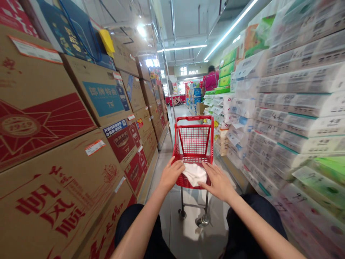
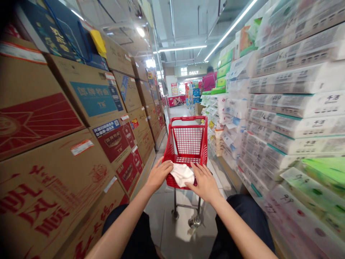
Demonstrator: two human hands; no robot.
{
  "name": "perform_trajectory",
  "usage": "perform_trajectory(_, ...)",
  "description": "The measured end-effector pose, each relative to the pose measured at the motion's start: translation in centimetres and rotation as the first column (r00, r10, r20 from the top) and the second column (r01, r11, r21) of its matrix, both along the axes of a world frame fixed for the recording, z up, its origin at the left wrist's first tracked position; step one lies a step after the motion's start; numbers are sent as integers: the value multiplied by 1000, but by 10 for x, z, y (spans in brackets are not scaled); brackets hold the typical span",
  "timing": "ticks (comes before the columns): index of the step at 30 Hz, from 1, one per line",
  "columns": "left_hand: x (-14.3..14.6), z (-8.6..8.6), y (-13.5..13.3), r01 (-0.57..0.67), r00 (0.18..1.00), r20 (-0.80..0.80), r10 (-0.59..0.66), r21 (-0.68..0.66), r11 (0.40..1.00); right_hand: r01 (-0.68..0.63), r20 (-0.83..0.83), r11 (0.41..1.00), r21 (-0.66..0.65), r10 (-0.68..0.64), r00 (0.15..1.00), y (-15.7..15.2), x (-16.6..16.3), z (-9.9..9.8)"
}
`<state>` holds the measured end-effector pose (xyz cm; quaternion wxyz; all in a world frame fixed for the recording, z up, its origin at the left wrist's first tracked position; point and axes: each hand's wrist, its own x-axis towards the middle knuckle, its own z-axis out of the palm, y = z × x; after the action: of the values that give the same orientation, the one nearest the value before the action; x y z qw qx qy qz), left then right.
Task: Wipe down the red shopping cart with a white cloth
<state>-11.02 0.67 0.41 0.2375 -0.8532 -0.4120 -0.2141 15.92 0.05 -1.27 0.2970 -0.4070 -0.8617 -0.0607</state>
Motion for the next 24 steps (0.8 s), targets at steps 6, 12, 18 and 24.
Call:
perform_trajectory(6, 6, 12, -7, -79, 989, 102, 108, -256, 963, -21, 11, 997, 79, 21, 1000, 0, 0, -20)
perform_trajectory(12, 65, -14, -11, -56, 978, 180, 102, -246, 968, -39, 11, 993, 113, 38, 999, 2, -2, -27)
perform_trajectory(18, 57, -43, -3, -46, 999, -12, 45, -56, 997, -27, 75, 990, 140, 17, 997, 7, 18, -27)
perform_trajectory(24, -5, -38, -1, 15, 998, -65, -17, -39, 999, -18, 94, 982, 189, 0, 996, 7, 39, -23)
